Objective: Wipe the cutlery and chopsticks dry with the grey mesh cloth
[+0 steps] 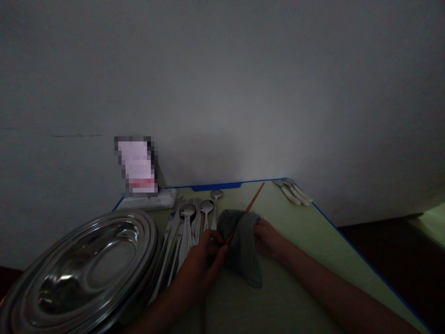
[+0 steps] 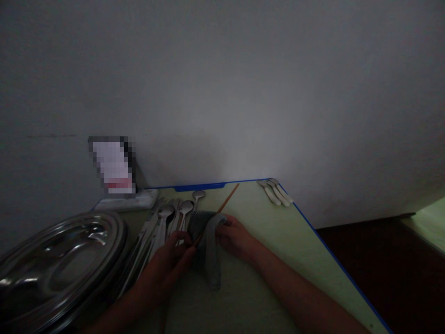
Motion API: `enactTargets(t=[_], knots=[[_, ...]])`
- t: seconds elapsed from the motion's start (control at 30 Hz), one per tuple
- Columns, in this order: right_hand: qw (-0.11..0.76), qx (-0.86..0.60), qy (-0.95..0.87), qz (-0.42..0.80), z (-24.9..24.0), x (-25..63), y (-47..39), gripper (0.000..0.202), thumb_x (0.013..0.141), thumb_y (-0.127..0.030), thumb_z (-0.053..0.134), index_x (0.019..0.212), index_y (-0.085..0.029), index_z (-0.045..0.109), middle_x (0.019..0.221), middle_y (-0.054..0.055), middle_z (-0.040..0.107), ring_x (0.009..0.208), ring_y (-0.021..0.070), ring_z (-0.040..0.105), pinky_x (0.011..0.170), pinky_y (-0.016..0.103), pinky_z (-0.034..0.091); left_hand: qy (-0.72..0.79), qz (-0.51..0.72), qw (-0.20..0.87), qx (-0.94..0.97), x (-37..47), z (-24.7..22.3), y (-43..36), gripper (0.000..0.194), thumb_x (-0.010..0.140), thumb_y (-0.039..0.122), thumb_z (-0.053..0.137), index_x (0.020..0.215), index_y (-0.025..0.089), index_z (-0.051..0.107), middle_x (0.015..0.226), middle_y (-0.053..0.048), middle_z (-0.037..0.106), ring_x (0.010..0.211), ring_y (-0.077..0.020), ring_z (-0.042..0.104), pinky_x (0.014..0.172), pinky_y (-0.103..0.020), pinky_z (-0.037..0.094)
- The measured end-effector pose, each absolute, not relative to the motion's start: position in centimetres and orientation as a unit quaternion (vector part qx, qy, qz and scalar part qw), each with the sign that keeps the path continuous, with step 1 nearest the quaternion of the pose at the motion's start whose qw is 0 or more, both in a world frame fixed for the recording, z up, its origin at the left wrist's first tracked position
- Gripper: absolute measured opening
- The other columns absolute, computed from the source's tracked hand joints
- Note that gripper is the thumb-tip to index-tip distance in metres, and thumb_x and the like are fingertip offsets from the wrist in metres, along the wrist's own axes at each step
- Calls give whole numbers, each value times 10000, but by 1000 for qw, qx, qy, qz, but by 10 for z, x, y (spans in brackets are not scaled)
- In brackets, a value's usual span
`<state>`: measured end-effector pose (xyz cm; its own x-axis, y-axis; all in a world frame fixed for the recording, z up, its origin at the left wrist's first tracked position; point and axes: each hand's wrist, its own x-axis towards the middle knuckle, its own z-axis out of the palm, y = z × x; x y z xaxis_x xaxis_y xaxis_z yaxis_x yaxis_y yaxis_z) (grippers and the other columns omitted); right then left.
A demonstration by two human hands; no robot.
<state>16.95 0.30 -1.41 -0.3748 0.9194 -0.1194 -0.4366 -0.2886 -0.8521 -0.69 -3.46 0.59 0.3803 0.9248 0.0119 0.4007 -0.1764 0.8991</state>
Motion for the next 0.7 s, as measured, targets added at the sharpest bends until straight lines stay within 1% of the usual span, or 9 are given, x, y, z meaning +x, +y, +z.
enactTargets(t=[0.1,0.2,0.3,0.4,0.5,0.57,0.7], knots=[[480,-318,-353,738,-12,168,1,168,557,-229,682,702,-178,614,579,-2,642,712,201,649,728,356,491,464,303,432,711,-6,5,-36,102,849,300,402,878,206,374,519,97,399,460,-88,347,436,-188,239],[491,-348,-328,728,-11,168,1,169,568,-223,680,716,-194,604,595,-10,646,791,217,649,764,365,486,459,297,422,723,-7,4,-37,64,849,263,392,876,208,376,529,95,398,461,-87,350,446,-194,243],[504,-356,-308,724,-14,168,1,174,589,-277,680,728,-205,606,626,-10,663,814,230,649,768,371,488,444,295,422,733,-7,4,-38,54,843,243,391,881,208,374,561,80,426,491,-92,385,467,-199,269],[498,-366,-307,724,-16,167,2,197,585,-324,691,721,-204,612,633,-2,673,764,235,656,743,381,497,434,298,442,727,-8,5,-40,50,846,242,388,880,211,368,580,75,430,505,-92,384,470,-194,276],[483,-368,-305,734,-15,167,2,244,623,-363,674,791,-190,638,725,32,698,743,232,661,753,401,495,428,309,460,714,-9,4,-41,33,852,234,376,872,212,360,595,77,413,507,-88,363,466,-188,270],[489,-369,-303,730,-16,165,5,258,640,-369,666,818,-183,648,768,41,702,744,220,660,769,394,489,433,322,464,703,-9,3,-41,43,850,232,379,870,213,347,598,80,393,510,-87,353,466,-186,268],[508,-371,-376,681,-23,153,27,167,589,-307,695,718,-208,656,674,0,683,653,191,634,716,337,496,450,373,470,661,-10,2,-39,86,844,242,393,852,219,311,611,80,348,530,-89,331,470,-181,259]])
